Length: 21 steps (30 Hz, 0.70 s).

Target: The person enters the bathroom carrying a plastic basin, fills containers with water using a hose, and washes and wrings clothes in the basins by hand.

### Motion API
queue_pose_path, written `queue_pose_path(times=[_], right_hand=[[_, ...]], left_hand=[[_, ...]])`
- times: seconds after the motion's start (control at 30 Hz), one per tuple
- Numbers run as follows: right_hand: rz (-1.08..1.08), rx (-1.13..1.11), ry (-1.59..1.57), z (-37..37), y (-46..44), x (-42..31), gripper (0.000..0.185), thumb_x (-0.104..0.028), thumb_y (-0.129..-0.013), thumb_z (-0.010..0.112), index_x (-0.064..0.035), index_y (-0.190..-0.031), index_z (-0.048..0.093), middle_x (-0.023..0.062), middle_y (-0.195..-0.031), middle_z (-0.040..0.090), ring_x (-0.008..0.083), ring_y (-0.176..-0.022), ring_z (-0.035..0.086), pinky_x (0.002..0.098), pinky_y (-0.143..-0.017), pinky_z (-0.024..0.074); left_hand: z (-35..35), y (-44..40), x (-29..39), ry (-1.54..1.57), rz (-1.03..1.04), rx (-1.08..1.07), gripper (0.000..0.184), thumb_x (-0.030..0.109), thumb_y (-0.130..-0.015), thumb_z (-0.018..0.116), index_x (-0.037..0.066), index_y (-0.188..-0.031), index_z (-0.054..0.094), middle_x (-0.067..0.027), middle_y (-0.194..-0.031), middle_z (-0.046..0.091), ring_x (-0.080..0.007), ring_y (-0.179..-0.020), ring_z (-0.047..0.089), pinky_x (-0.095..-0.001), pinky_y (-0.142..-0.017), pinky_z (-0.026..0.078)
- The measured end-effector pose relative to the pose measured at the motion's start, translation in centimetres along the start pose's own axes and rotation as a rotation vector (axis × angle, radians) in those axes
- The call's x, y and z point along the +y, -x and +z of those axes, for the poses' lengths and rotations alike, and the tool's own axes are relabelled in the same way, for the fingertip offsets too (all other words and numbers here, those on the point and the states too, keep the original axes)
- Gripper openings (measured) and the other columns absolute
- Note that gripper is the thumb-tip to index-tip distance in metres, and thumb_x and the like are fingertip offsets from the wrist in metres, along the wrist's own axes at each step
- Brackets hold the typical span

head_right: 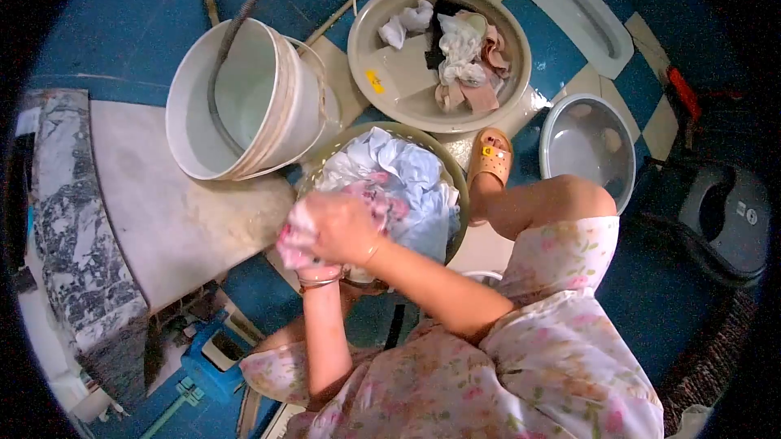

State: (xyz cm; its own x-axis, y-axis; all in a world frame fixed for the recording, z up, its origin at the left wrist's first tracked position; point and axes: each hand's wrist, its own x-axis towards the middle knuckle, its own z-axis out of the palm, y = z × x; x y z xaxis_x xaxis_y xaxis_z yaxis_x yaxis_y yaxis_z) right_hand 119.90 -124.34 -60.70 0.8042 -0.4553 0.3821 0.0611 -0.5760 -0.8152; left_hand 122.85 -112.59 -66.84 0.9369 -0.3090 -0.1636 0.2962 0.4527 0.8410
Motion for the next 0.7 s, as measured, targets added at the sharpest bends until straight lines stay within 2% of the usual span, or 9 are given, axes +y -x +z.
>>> queue_pose_path(times=[0.07, 0.13, 0.2, 0.23, 0.33, 0.4, 0.6, 0.67, 0.7], right_hand=[[0.094, -0.065, 0.079, -2.0, -0.6, 1.8, 0.035, -0.041, -0.066, 0.069, -0.0081, -0.072, 0.060, 0.0089, -0.075, 0.053, 0.0301, -0.062, 0.057, 0.0382, -0.058, 0.0468], [0.277, -0.086, 0.137, -3.6, -0.8, 2.9, 0.033, -0.040, -0.068, 0.068, -0.0087, -0.077, 0.062, 0.0095, -0.091, 0.052, 0.0299, -0.065, 0.057, 0.0385, -0.059, 0.0472], [0.386, -0.186, 0.267, -3.7, 0.3, 5.3, 0.030, -0.035, -0.068, 0.068, -0.0084, -0.081, 0.063, 0.0102, -0.105, 0.047, 0.0293, -0.078, 0.057, 0.0381, -0.065, 0.0472], [0.391, -0.208, 0.264, -2.3, 2.3, 7.9, 0.032, -0.032, -0.065, 0.068, -0.0076, -0.085, 0.062, 0.0115, -0.115, 0.045, 0.0320, -0.099, 0.050, 0.0430, -0.080, 0.0423], [0.180, -0.412, 0.618, 0.0, 6.9, 12.0, 0.034, -0.028, -0.064, 0.068, -0.0089, -0.091, 0.061, 0.0116, -0.126, 0.039, 0.0377, -0.111, 0.038, 0.0514, -0.091, 0.0311], [0.219, -0.526, 0.595, 0.9, 8.1, 13.2, 0.037, -0.025, -0.061, 0.067, -0.0101, -0.094, 0.060, 0.0106, -0.132, 0.034, 0.0404, -0.114, 0.033, 0.0546, -0.093, 0.0263], [0.269, -0.648, 0.682, 5.3, 10.6, 20.2, 0.024, -0.021, -0.071, 0.054, -0.0116, -0.092, 0.061, 0.0150, -0.114, 0.049, 0.0368, -0.101, 0.047, 0.0460, -0.082, 0.0409], [0.493, -0.733, 0.634, 7.1, 8.1, 21.1, 0.025, -0.024, -0.073, 0.053, -0.0095, -0.092, 0.061, 0.0172, -0.109, 0.052, 0.0364, -0.098, 0.049, 0.0461, -0.083, 0.0409], [0.711, -0.789, 0.588, 7.5, 7.2, 21.2, 0.028, -0.027, -0.075, 0.053, -0.0075, -0.092, 0.062, 0.0194, -0.104, 0.054, 0.0360, -0.096, 0.052, 0.0462, -0.084, 0.0409]], left_hand=[[5.6, 0.2, 3.5, 0.196, -0.407, 0.315, 0.028, 0.031, -0.082, 0.054, 0.004, -0.089, 0.058, -0.0070, -0.089, 0.058, -0.0156, -0.073, 0.057, -0.0293, -0.063, 0.048], [5.5, -0.3, 3.5, -0.177, -0.333, 0.416, 0.027, 0.029, -0.082, 0.058, 0.003, -0.084, 0.057, -0.0055, -0.080, 0.058, -0.0157, -0.069, 0.057, -0.0281, -0.060, 0.047], [2.4, -1.2, 1.2, -0.887, -0.168, 0.220, 0.031, 0.032, -0.083, 0.055, 0.001, -0.084, 0.057, -0.0058, -0.078, 0.058, -0.0168, -0.071, 0.057, -0.0292, -0.061, 0.045], [0.7, -1.7, -1.5, -0.935, -0.127, 0.234, 0.030, 0.031, -0.084, 0.054, 0.001, -0.083, 0.057, -0.0080, -0.083, 0.058, -0.0212, -0.081, 0.056, -0.0331, -0.070, 0.043], [-3.0, -1.5, -8.2, -1.892, 0.124, -0.038, 0.040, 0.039, -0.084, 0.048, 0.016, -0.117, 0.052, -0.0154, -0.123, 0.045, -0.0330, -0.113, 0.039, -0.0454, -0.097, 0.027], [-4.0, -1.9, -10.5, -1.767, 0.035, -0.129, 0.047, 0.042, -0.084, 0.044, 0.020, -0.126, 0.044, -0.0158, -0.131, 0.037, -0.0378, -0.119, 0.032, -0.0465, -0.102, 0.020], [-7.0, -3.7, -16.0, -1.809, -0.281, -0.013, 0.051, 0.044, -0.082, 0.046, 0.015, -0.124, 0.046, -0.0171, -0.130, 0.039, -0.0331, -0.119, 0.036, -0.0469, -0.102, 0.022], [-3.9, -7.8, -13.0, -1.936, -0.970, -0.579, 0.056, 0.046, -0.080, 0.049, 0.009, -0.122, 0.048, -0.0189, -0.125, 0.044, -0.0310, -0.114, 0.043, -0.0424, -0.099, 0.029], [-12.5, -5.7, -20.7, -1.835, -0.549, -0.168, 0.056, 0.044, -0.077, 0.053, 0.006, -0.118, 0.050, -0.0151, -0.119, 0.050, -0.0297, -0.110, 0.046, -0.0356, -0.095, 0.036]])
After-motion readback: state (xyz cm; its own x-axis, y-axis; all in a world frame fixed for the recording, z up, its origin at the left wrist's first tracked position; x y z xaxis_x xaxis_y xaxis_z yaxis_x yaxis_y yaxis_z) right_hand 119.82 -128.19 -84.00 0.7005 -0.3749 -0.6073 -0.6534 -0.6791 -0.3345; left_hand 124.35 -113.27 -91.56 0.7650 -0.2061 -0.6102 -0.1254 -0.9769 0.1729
